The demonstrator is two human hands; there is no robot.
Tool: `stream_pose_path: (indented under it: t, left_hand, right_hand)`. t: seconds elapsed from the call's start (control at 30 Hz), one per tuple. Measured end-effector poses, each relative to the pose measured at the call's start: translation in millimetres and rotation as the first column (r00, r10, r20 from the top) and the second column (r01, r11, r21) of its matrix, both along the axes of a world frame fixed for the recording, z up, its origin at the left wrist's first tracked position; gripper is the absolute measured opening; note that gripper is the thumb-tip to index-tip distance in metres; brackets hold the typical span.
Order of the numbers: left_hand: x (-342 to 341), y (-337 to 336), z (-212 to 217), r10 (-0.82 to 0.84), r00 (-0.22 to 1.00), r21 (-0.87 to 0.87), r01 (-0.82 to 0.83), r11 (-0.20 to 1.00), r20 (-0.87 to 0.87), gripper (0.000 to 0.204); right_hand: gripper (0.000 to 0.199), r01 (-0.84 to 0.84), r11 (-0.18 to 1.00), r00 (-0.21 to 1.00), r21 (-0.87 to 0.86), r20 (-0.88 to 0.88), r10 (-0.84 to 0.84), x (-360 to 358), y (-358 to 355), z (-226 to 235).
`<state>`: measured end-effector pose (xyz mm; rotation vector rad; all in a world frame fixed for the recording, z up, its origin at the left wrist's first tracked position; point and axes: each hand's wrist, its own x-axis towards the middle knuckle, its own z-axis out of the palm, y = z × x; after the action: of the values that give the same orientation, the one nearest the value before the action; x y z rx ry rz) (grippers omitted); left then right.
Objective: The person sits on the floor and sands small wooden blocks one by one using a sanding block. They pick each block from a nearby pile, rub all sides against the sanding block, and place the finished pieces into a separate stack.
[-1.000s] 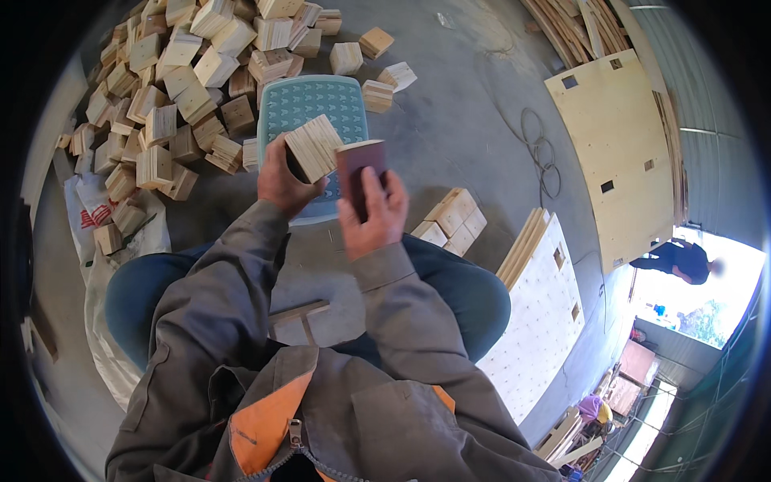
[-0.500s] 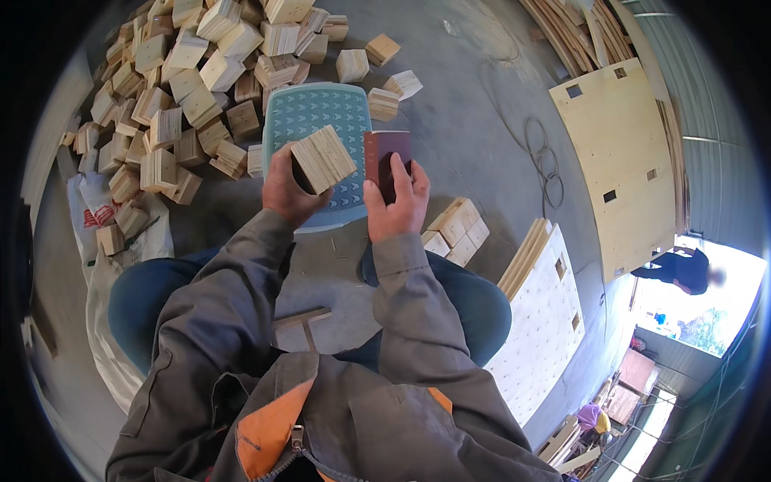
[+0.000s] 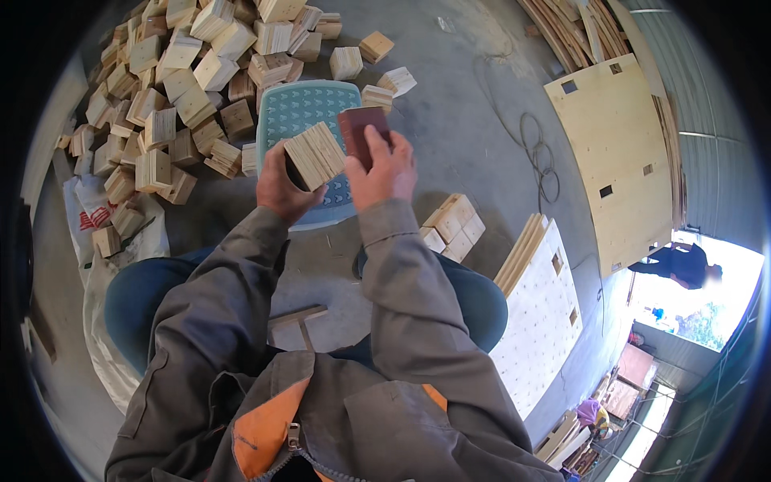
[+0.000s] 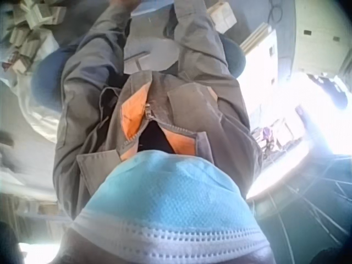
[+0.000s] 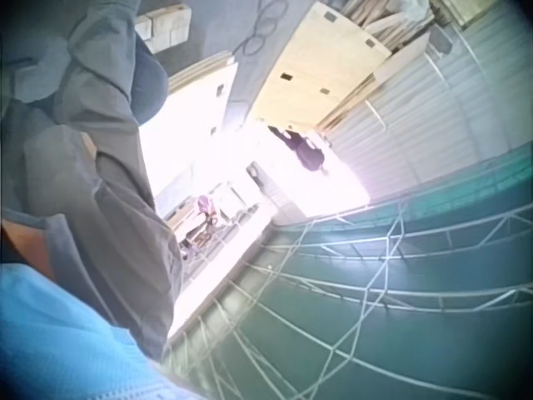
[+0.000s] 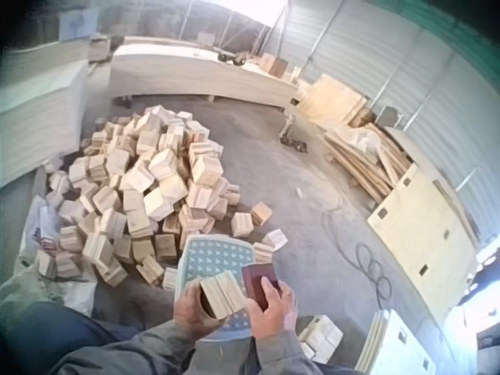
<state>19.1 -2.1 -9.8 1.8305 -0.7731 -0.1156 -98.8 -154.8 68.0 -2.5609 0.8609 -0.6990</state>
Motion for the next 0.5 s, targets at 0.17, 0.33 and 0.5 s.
stream_pose_path:
  t: [0.17, 0.33, 0.5]
  left_hand:
    - [-1.8, 0.7, -4.2, 0.026, 0.999, 0.000, -0.026, 1.000, 0.025, 0.098]
    - [-2.7, -1.1, -2.2, 0.008, 1.000, -0.017, -0.008, 1.000, -0.001, 0.096]
    - [0.6, 1.1, -2.9, 0.018, 1.000, 0.026, -0.018, 1.000, -0.001, 0.098]
  right_hand:
    - [0.067, -0.057, 0.998, 0.998, -0.035, 0.039, 0.058, -27.4, 21.5, 19.1]
    - [0.067, -0.102, 0.992, 0.995, -0.075, -0.020, 0.101, -52.4, 70.9, 0.9]
    - [0.064, -0.081, 0.996, 0.996, -0.046, -0.051, 0.079, -17.8, 34.4, 5.7]
